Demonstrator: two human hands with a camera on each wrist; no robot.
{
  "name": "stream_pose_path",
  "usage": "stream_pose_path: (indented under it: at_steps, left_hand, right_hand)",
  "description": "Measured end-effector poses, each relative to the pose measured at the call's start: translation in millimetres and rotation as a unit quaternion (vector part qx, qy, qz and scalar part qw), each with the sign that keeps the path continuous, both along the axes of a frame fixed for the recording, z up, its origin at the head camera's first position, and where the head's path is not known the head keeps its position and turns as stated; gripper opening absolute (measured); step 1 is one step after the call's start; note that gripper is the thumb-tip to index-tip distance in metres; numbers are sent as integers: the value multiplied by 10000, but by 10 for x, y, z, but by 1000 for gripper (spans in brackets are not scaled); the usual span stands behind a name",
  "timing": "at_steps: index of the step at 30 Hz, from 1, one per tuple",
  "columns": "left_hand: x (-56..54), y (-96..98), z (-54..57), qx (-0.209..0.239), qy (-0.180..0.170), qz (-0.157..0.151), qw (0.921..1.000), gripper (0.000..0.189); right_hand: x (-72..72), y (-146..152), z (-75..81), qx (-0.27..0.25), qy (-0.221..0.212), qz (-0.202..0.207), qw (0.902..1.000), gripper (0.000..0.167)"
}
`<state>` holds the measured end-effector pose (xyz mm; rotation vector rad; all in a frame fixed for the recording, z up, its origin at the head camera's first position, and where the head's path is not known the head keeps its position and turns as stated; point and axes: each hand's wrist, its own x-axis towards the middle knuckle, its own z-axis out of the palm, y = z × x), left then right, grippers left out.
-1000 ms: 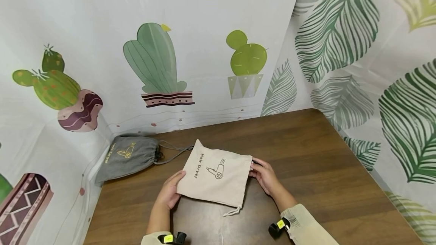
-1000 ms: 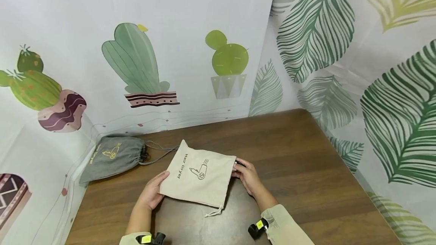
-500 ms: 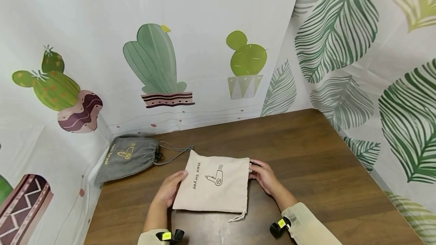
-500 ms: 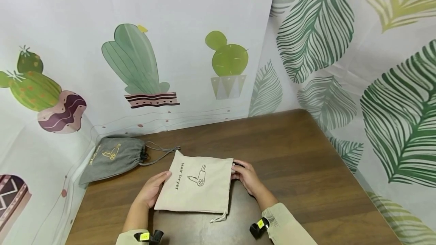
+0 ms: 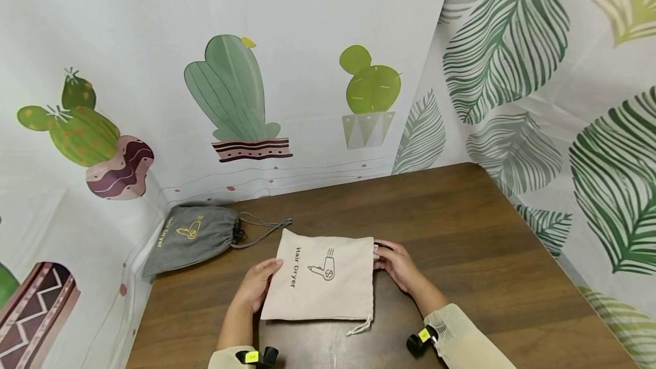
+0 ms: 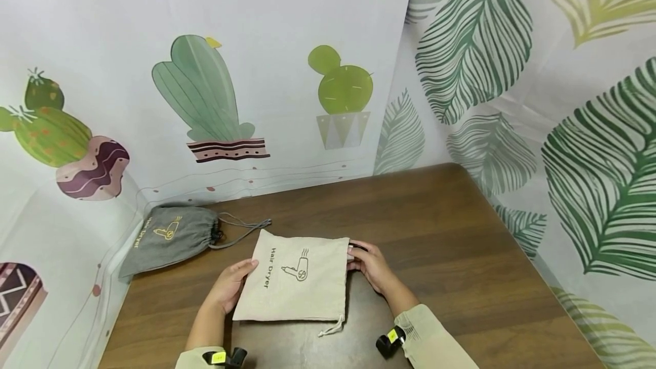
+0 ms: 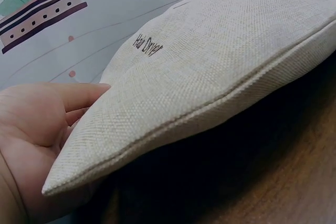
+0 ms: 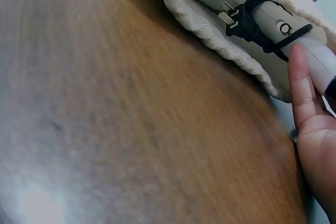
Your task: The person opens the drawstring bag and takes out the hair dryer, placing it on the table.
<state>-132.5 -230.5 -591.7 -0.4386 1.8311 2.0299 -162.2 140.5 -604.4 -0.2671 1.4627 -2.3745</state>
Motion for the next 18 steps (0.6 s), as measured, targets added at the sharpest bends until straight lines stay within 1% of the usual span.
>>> stream_pose_path:
  at_steps: [6, 10, 12, 18]
  left_hand:
    - [21, -17, -20, 161, 84, 174, 9997, 47]
    - [23, -20, -39, 237, 97, 304, 9992, 44]
    - [25, -19, -43, 258, 97, 345, 9990, 42]
    - [27, -15, -41, 305, -17, 467, 9984, 35]
  right_hand:
    - [5, 1, 23, -5, -119, -66, 9999, 24]
    - [0, 11, 21, 98, -174, -118, 9997, 36]
    - [-3, 14, 15, 142, -189, -128, 9996, 39]
    - [-3, 16, -5, 132, -171, -96, 9997, 32]
